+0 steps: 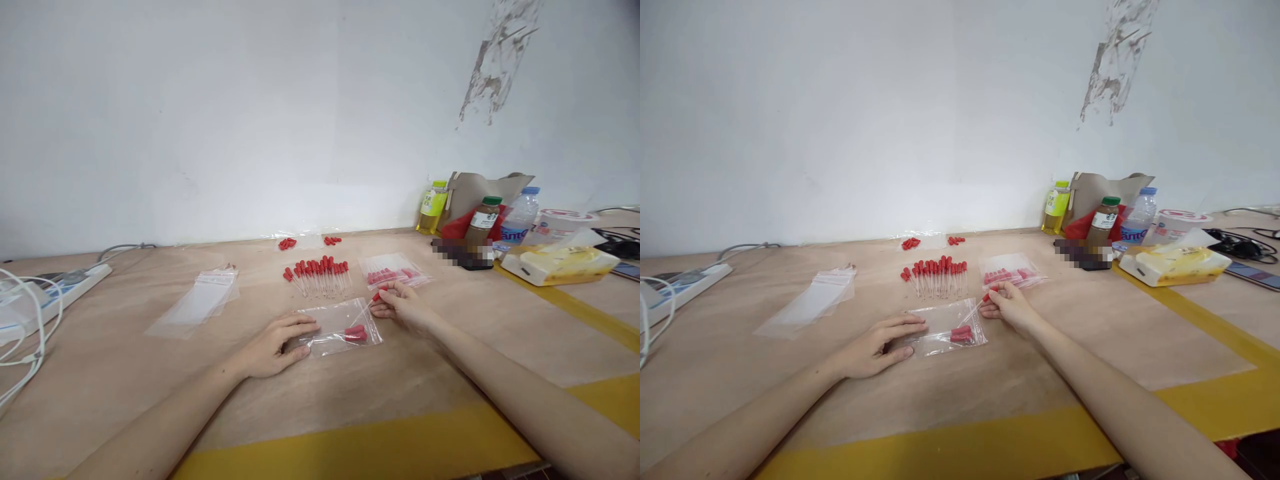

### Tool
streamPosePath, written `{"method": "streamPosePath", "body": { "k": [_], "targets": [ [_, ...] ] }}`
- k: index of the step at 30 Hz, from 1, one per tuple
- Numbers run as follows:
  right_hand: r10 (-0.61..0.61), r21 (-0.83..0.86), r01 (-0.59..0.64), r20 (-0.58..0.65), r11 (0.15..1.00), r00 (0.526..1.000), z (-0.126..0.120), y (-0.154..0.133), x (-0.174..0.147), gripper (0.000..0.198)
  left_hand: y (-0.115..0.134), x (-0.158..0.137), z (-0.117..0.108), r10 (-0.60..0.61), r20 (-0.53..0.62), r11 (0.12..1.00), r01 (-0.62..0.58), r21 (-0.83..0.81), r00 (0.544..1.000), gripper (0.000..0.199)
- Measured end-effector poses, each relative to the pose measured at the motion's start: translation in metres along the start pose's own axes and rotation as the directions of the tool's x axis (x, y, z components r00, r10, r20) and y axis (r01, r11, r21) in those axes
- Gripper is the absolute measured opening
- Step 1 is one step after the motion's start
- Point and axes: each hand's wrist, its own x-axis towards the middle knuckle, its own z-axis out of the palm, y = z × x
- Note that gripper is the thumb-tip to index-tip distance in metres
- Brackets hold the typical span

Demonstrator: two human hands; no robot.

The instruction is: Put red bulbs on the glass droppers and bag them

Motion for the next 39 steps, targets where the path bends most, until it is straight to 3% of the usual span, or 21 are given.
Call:
{"method": "streamPosePath", "body": {
  "k": [2, 5, 11, 15, 17, 20, 28, 31, 34, 36, 39],
  "targets": [
    [0.027, -0.106, -0.024, 0.034, 0.994, 0.999, -0.007, -0.005, 0.0, 0.02, -0.001, 0.0, 0.001, -0.013, -0.003, 1.0, 0.013, 0.012, 1.0, 0.041],
    [-0.02, -0.281, 0.039, 0.069, 0.959, 0.997, -0.02, -0.011, 0.002, 0.023, -0.001, -0.001, 0.001, -0.025, 0.002, 0.999, 0.025, 0.03, 1.0, 0.043],
    [-0.041, -0.289, 0.053, 0.05, 0.956, 0.998, -0.027, -0.011, 0.005, 0.032, -0.001, 0.0, 0.0, -0.027, 0.009, 0.999, 0.027, 0.047, 1.0, 0.043],
    [0.026, -0.377, 0.036, 0.158, 0.925, 0.987, -0.017, -0.012, -0.003, 0.036, -0.002, -0.001, 0.001, -0.028, 0.008, 0.998, 0.028, 0.052, 1.0, 0.044],
    [0.009, -0.408, 0.097, 0.248, 0.908, 0.969, -0.012, -0.011, -0.006, 0.036, -0.001, -0.001, 0.001, -0.028, 0.007, 0.998, 0.027, 0.052, 1.0, 0.044],
    [-0.12, -0.43, 0.265, 0.336, 0.863, 0.934, -0.007, -0.005, -0.005, 0.032, 0.0, -0.001, 0.0, -0.019, 0.007, 0.999, 0.019, 0.05, 1.0, 0.043],
    [-0.39, -0.569, 0.504, 0.319, 0.65, 0.864, 0.003, 0.015, 0.005, 0.021, -0.002, 0.0, 0.002, -0.004, -0.01, 0.998, 0.005, 0.057, 1.0, 0.043],
    [-0.425, -0.562, 0.584, 0.4, 0.586, 0.812, 0.006, 0.015, 0.005, 0.017, -0.002, 0.0, 0.002, -0.003, -0.01, 0.998, 0.004, 0.058, 1.0, 0.042],
    [-0.361, -0.523, 0.606, 0.499, 0.599, 0.788, 0.004, 0.01, 0.003, 0.022, -0.002, 0.001, 0.002, 0.011, -0.002, 0.999, -0.011, 0.048, 1.0, 0.04],
    [-0.297, -0.503, 0.567, 0.519, 0.652, 0.802, 0.0, 0.004, 0.002, 0.023, -0.002, 0.002, 0.002, 0.023, 0.003, 0.999, -0.023, 0.04, 1.0, 0.038],
    [-0.23, -0.574, 0.423, 0.379, 0.701, 0.896, -0.005, -0.008, 0.008, 0.018, -0.002, 0.002, 0.002, 0.023, 0.002, 0.999, -0.023, 0.032, 1.0, 0.036]
  ]
}}
